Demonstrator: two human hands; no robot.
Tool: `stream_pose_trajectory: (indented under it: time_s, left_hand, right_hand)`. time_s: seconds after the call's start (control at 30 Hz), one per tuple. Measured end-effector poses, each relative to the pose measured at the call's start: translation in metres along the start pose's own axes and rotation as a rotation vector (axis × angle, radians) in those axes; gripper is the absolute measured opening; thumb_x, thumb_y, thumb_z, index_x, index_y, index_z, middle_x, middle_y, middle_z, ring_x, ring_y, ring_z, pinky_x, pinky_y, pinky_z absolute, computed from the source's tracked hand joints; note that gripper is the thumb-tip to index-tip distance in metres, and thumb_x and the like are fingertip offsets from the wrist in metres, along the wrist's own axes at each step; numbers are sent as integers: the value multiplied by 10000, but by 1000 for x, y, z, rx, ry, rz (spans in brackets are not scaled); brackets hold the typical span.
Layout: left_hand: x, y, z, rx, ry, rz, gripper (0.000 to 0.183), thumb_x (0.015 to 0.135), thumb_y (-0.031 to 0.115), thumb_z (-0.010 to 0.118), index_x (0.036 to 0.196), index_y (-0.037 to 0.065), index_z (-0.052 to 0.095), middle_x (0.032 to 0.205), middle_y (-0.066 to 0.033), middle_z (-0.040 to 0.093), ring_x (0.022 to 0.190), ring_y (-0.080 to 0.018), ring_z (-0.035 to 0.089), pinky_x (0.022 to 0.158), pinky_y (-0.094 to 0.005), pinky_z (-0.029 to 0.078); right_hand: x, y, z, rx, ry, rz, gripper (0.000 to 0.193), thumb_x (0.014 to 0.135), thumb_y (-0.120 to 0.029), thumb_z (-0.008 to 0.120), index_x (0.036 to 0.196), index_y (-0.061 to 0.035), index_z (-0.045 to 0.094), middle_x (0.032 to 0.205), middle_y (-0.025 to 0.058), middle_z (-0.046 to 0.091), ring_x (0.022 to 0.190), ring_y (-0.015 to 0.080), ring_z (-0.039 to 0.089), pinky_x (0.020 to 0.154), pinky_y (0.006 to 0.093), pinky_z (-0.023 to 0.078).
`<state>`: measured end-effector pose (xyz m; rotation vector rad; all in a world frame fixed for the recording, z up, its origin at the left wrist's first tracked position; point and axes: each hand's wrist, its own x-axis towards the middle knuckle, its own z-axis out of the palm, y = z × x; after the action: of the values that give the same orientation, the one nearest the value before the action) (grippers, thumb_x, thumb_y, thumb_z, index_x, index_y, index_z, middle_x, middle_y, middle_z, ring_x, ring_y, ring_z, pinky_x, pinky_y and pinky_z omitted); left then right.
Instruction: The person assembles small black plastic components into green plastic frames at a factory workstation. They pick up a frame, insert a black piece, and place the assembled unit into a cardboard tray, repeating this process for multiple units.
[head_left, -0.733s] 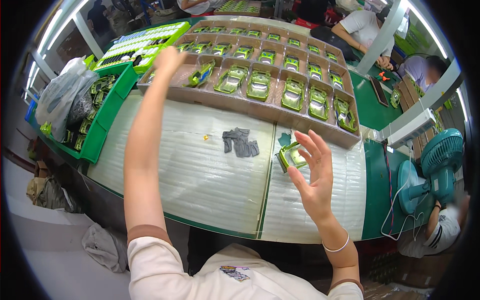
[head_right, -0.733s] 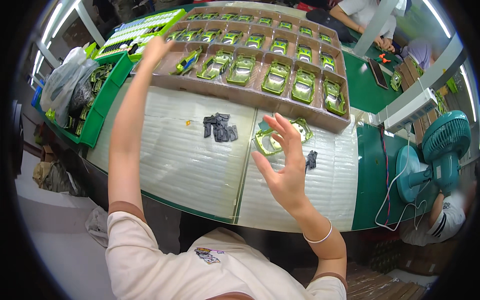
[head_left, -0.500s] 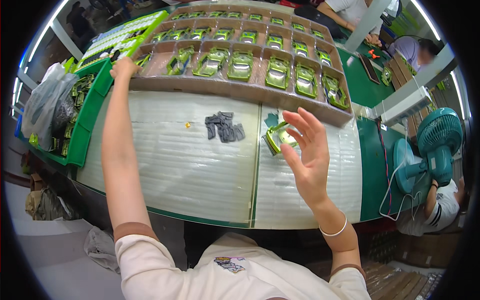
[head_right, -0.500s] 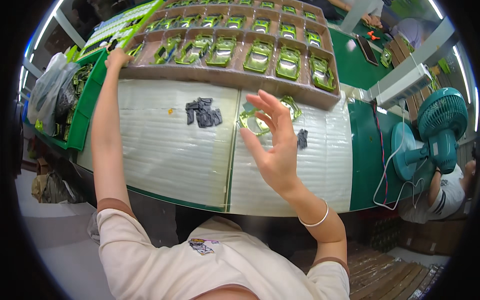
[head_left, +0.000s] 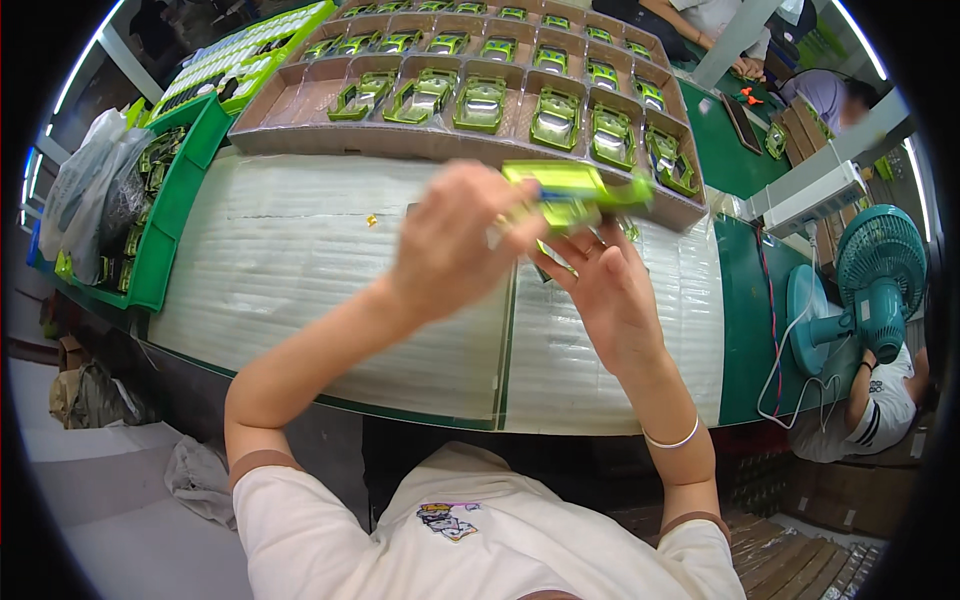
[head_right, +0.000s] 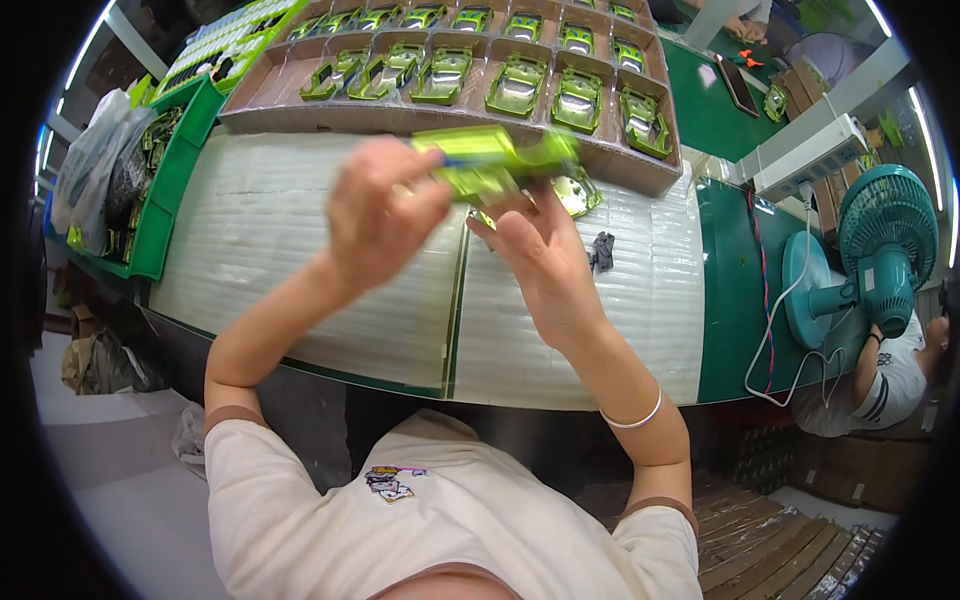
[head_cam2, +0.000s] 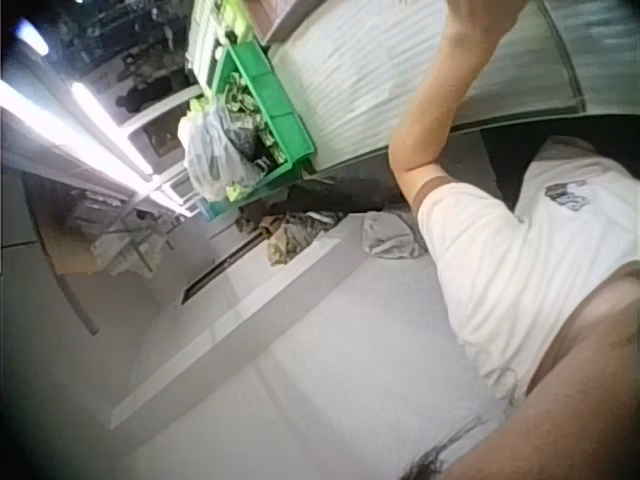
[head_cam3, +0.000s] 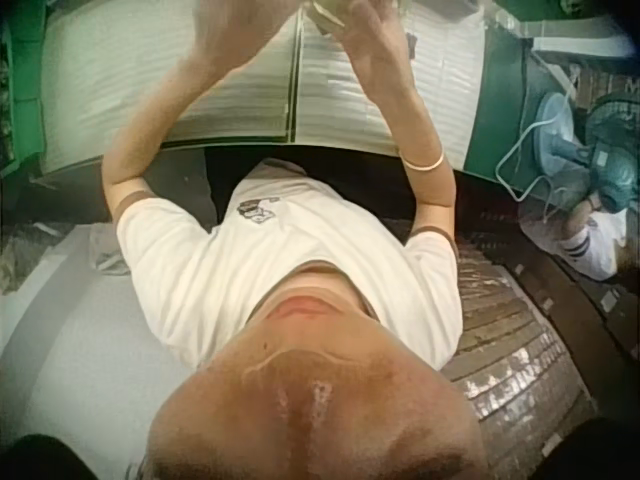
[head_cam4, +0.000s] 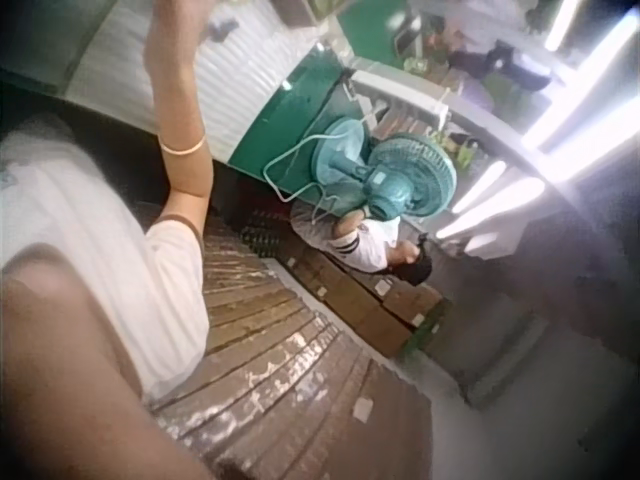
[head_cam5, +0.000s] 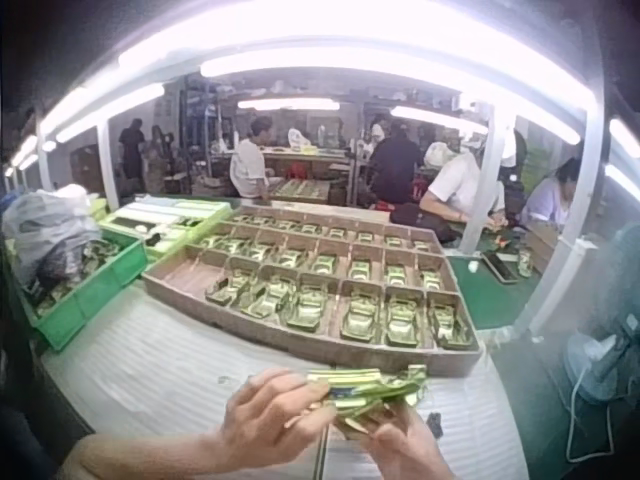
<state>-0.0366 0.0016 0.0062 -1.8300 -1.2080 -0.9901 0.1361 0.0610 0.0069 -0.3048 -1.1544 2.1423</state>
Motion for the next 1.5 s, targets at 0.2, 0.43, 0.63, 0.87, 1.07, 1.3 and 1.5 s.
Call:
stream_pose_trajectory:
  time_s: [0.2,0.43,0.63,0.87,1.07,1.3,1.5]
  left_hand:
    - [14,3,2,-442,-47,-182,425,659,18,695,1019,73,477,1123,-112,538,949,-281,558,851,-387,441]
    - [-8,-45,-29,-394,-879,-725,215,691,155,708,694,-11,571,728,-129,616,715,-274,592,674,-359,461]
    - [-27,-22,-12,-28,-792,-753,263,637,180,763,733,-10,609,616,-120,599,590,-250,591,575,-336,463]
    - [-21,-37,-30,-236,-783,-838,129,694,67,692,761,-31,642,669,-129,634,603,-200,614,604,-292,484]
    - [19,-23,-52,-976,-389,-1034,174,728,-11,664,901,5,663,789,-59,664,729,-104,626,658,-234,494]
    - [37,19,-51,-724,-306,-332,205,624,-48,704,810,27,662,761,-63,643,697,-209,610,625,-287,474]
    - [31,25,-49,-680,-282,-402,188,635,-34,703,807,31,665,774,-64,649,701,-209,617,611,-293,481]
  right_hand:
    - [6,-14,-12,10,234,-114,459,860,-138,568,1262,-67,357,1153,69,501,1100,178,491,963,380,406]
    - [8,-23,-6,17,251,-213,561,823,-19,572,1303,-71,286,1238,105,450,1162,200,447,979,357,378]
    - [5,-19,0,-199,255,-359,710,717,151,608,1306,-66,274,1253,113,426,1192,203,421,957,338,423]
    - [7,-17,-3,-250,178,-341,746,686,163,630,1303,-95,300,1247,125,445,1148,208,463,928,320,463]
    - [11,-8,-6,-426,-34,-502,698,611,94,736,1175,-74,362,1244,174,455,1185,272,443,956,389,442]
    - [13,-1,-7,-461,-387,-668,614,625,23,766,1114,-60,404,1164,221,518,1139,347,492,947,438,419]
    - [10,0,-6,-507,-332,-624,648,599,-1,790,1117,-65,406,1152,217,528,1119,335,507,923,424,439]
